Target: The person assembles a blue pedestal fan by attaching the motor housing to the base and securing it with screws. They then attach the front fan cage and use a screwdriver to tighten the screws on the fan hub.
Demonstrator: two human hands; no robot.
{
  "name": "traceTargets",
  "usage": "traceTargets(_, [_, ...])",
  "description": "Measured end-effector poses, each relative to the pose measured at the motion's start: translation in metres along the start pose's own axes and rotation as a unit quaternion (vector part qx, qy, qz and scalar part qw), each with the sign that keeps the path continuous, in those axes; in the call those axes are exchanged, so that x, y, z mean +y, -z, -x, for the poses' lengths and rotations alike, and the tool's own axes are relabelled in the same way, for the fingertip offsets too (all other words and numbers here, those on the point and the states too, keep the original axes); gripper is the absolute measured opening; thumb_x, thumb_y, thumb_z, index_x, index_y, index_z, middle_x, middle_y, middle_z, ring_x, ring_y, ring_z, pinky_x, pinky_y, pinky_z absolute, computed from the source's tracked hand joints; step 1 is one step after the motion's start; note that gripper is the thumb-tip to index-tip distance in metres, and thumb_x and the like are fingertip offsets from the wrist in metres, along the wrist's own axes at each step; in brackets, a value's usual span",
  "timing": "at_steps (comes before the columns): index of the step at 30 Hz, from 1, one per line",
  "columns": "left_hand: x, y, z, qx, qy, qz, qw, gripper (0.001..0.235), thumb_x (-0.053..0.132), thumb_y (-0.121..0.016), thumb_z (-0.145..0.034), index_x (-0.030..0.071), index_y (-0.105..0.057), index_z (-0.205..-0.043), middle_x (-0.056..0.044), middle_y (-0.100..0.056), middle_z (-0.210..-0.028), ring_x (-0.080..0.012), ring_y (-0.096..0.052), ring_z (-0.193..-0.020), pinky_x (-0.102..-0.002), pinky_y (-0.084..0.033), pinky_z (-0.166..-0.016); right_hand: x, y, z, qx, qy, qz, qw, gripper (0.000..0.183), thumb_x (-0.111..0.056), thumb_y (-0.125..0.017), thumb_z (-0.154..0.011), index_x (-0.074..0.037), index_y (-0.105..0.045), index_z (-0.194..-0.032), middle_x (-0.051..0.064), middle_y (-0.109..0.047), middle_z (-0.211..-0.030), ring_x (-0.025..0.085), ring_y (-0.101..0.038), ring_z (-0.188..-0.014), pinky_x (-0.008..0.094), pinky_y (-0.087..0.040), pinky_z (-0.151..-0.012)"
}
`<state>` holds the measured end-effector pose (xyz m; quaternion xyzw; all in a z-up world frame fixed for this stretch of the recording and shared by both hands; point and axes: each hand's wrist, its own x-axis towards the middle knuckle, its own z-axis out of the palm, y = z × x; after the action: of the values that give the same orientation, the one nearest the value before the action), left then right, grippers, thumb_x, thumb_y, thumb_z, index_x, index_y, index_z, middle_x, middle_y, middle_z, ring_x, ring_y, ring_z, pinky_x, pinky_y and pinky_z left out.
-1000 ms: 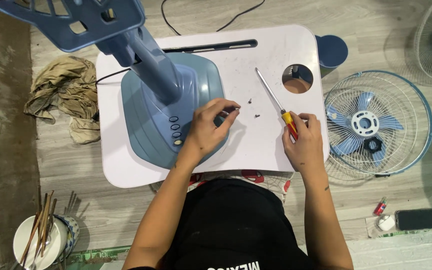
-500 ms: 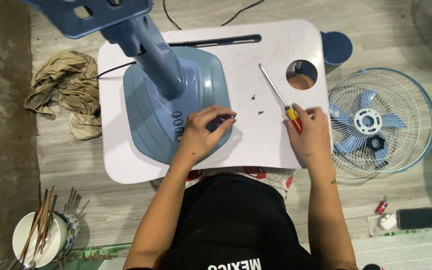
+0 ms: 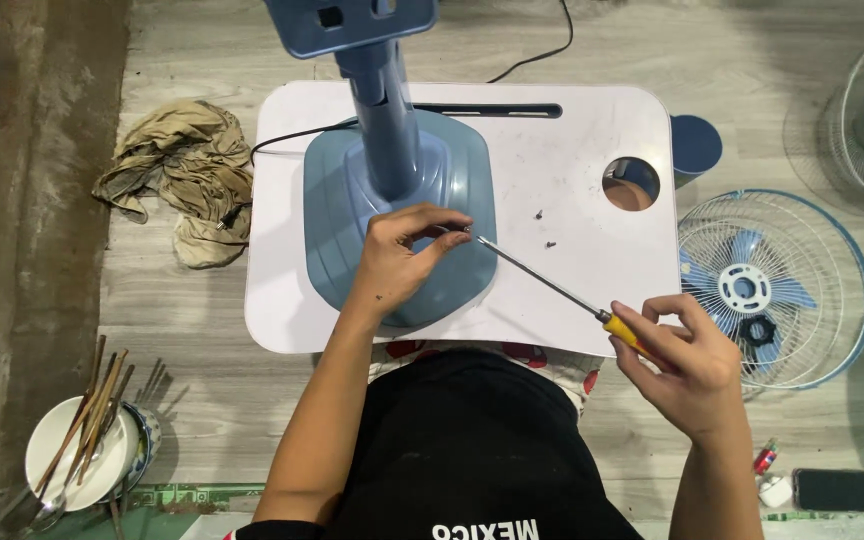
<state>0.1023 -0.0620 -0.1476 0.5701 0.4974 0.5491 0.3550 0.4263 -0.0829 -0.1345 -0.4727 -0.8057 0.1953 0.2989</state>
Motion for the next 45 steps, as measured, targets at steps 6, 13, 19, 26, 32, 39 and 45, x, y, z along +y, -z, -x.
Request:
traceTargets(6, [0.010,0.006,0.001,-0.018,-0.012,0.005,1.000,0.015,-0.001,-0.077,-0.083,0.001,-0.078,-0.098,-0.007,-0.079,-0.091,-0.0146,-0.069,-0.071,-0.024,-0.057,-0.071,-0.010,-0.004,-0.003,-0.006,0.020,-0.004,1.000,0.045,0.002,-0.083,-0.071,-0.007,-0.077,-0.115,0.013,-0.065,-0.106,0.006,-0.053,-0.055,0.019,-0.041,-0.048])
traceTargets(13, [-0.012,0.007,0.003,-0.028,-0.083,0.087,0.992,0.011,0.000,-0.078,-0.088,0.004,-0.079,-0.098,-0.014,-0.074,-0.084,-0.0211,-0.072,-0.079,-0.034,-0.062,-0.073,-0.012,-0.007,-0.007,0.029,0.069,-0.080,0.994,0.041,0.004,-0.079,-0.075,-0.009,-0.078,-0.114,0.017,-0.063,-0.091,0.031,-0.069,-0.048,0.038,-0.056,-0.047])
traceTargets(19, [-0.012,0.003,0.001,-0.029,-0.085,0.088,0.992,0.013,-0.004,-0.080,-0.084,0.001,-0.079,-0.096,-0.015,-0.076,-0.082,-0.0218,-0.073,-0.075,-0.035,-0.062,-0.071,-0.018,0.003,-0.012,0.014,0.051,-0.101,0.993,0.036,-0.001,-0.079,-0.078,-0.010,-0.079,-0.112,0.014,-0.065,-0.089,0.030,-0.070,-0.045,0.030,-0.056,-0.047])
traceTargets(26, [-0.007,0.004,0.000,-0.023,-0.105,0.080,0.991,0.013,-0.005,-0.083,-0.080,0.001,-0.081,-0.092,-0.013,-0.078,-0.080,-0.0188,-0.074,-0.072,-0.031,-0.061,-0.068,-0.012,0.010,-0.011,-0.039,0.030,-0.135,0.990,0.033,-0.007,-0.077,-0.082,-0.009,-0.079,-0.114,0.016,-0.071,-0.087,0.036,-0.068,-0.066,0.043,-0.055,-0.066])
traceTargets(32, [0.001,0.007,0.000,-0.006,-0.154,0.010,0.988,0.013,-0.003,-0.083,-0.079,0.006,-0.082,-0.088,-0.011,-0.079,-0.080,-0.0237,-0.075,-0.068,-0.035,-0.059,-0.065,-0.014,0.014,-0.013,-0.043,0.023,-0.166,0.985,0.030,-0.010,-0.081,-0.080,-0.007,-0.080,-0.110,0.014,-0.074,-0.085,0.027,-0.065,-0.057,0.036,-0.052,-0.056])
traceTargets(39, [0.000,0.011,0.000,-0.014,-0.161,-0.030,0.986,0.010,0.000,-0.082,-0.081,0.009,-0.081,-0.086,-0.008,-0.079,-0.078,-0.0228,-0.076,-0.068,-0.032,-0.058,-0.065,-0.016,0.008,-0.011,0.081,0.089,-0.056,0.991,0.033,-0.005,-0.087,-0.072,-0.017,-0.082,-0.102,0.002,-0.072,-0.089,0.014,-0.056,-0.045,0.025,-0.050,-0.049])
traceTargets(45, [-0.007,0.009,0.002,-0.009,-0.156,0.010,0.988,0.012,-0.004,-0.082,-0.078,0.007,-0.080,-0.082,-0.011,-0.077,-0.072,-0.0231,-0.074,-0.063,-0.033,-0.058,-0.061,-0.004,-0.004,-0.007,0.186,0.115,-0.104,0.970,0.025,-0.007,-0.095,-0.064,-0.011,-0.081,-0.084,0.006,-0.076,-0.079,0.019,-0.071,-0.060,0.026,-0.057,-0.061])
